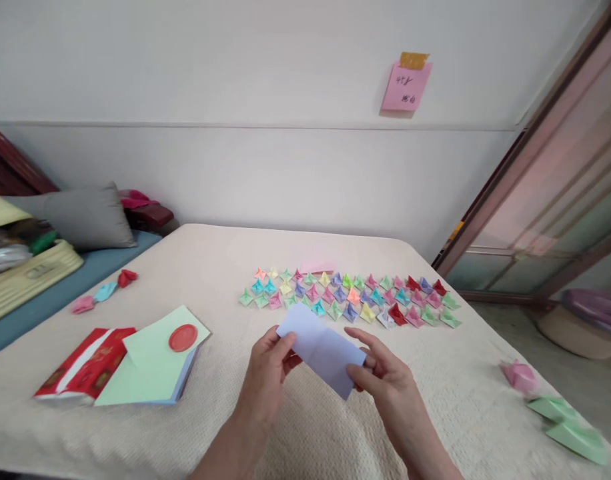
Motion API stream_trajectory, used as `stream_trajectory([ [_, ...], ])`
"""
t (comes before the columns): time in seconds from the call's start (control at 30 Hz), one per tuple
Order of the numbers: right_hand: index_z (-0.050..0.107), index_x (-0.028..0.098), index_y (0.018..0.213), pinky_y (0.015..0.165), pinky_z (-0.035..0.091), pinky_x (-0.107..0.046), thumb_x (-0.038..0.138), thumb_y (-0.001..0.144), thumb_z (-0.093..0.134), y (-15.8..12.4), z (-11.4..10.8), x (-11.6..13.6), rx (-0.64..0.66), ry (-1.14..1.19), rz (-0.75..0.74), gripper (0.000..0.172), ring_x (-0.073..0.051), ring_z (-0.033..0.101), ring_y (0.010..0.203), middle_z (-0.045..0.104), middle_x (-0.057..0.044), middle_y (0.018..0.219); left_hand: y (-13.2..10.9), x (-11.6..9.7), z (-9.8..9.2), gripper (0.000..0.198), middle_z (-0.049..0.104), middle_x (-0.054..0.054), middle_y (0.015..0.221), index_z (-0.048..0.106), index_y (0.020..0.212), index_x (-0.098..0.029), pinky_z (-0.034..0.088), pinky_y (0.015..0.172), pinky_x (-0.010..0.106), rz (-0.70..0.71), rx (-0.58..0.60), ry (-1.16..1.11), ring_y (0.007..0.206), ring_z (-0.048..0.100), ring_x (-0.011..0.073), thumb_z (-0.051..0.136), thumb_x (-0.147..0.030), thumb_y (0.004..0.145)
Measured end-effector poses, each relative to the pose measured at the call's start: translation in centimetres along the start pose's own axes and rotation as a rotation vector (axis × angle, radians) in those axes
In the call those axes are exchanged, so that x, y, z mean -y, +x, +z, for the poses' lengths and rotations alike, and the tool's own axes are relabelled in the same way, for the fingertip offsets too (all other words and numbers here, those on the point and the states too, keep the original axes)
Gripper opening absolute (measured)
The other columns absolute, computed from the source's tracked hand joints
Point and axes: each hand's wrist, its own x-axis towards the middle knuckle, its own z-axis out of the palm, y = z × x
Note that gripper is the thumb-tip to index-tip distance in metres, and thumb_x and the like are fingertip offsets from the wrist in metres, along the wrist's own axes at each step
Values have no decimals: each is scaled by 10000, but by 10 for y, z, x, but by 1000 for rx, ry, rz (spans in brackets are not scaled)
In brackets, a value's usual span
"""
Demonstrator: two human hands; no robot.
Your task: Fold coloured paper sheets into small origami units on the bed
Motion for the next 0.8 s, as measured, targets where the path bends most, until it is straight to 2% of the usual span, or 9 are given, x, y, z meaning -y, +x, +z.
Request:
stream_trajectory([
  [0.2, 739, 252, 897, 530, 310, -291, 274, 655, 677, 2, -1, -9, 34, -71, -33, 251, -138, 417, 523, 478, 47, 516, -5, 8, 2, 275, 706, 97, 896, 683, 919, -149, 459, 673, 278, -141, -11, 192, 804, 642, 212, 754, -235, 667],
  [0.3, 746, 245, 860, 512, 319, -294, 306, 668, 672, 3, -6, -12, 42, -143, -27, 215, -145, 434, 501, 497, 37, 491, -6, 10, 1, 211, 705, 100, 789, 702, 850, -121, 451, 637, 283, -247, -37, 282, 735, 647, 208, 708, -276, 708],
  [0.37, 744, 249, 850, 529, 373, -308, 323, 705, 648, 2, -10, -13, 64, -207, -66, 189, -163, 495, 540, 590, 1, 593, -5, 10, -2, 195, 689, 82, 712, 704, 831, -117, 439, 606, 269, -277, -37, 255, 650, 632, 177, 684, -281, 728],
  [0.43, 733, 274, 905, 637, 454, -350, 288, 741, 612, 1, -15, -14, 103, -316, -181, 204, -219, 593, 740, 671, -52, 901, -3, 9, -5, 185, 677, 63, 671, 706, 828, -123, 428, 589, 252, -237, -49, 227, 597, 610, 150, 690, -274, 723],
  [0.47, 718, 295, 969, 732, 473, -386, 248, 748, 594, 1, -17, -15, 122, -397, -270, 257, -259, 596, 911, 636, -64, 1102, -2, 8, -6, 184, 679, 62, 677, 709, 830, -127, 429, 594, 250, -200, -52, 226, 597, 608, 147, 695, -275, 722],
  [0.53, 649, 343, 1129, 923, 415, -476, 157, 745, 555, 0, -20, -18, 138, -595, -498, 437, -320, 437, 1222, 428, -40, 1405, -1, 4, -8, 180, 690, 64, 700, 713, 830, -134, 436, 609, 254, -127, -44, 244, 616, 615, 153, 705, -275, 718],
  [0.57, 608, 362, 1189, 980, 365, -516, 122, 744, 538, -1, -21, -19, 127, -690, -620, 511, -333, 346, 1299, 332, -21, 1473, -1, 2, -8, 173, 694, 61, 705, 714, 830, -140, 436, 611, 257, -99, -36, 259, 620, 618, 157, 709, -269, 715],
  [0.67, 565, 380, 1237, 1027, 289, -578, 61, 771, 496, -4, -20, -24, 85, -866, -884, 569, -348, 247, 1355, 229, 6, 1524, -3, -4, -5, 158, 705, 56, 716, 712, 842, -152, 433, 616, 264, -53, 14, 296, 627, 624, 165, 707, -247, 717],
  [0.8, 664, 318, 1068, 1007, 331, -576, 87, 806, 516, -5, -17, -24, 137, -866, -916, 379, -351, 271, 1345, 417, -38, 1432, -5, -6, -2, 164, 717, 60, 759, 714, 879, -155, 437, 656, 266, -50, 57, 323, 665, 617, 162, 680, -225, 734],
])
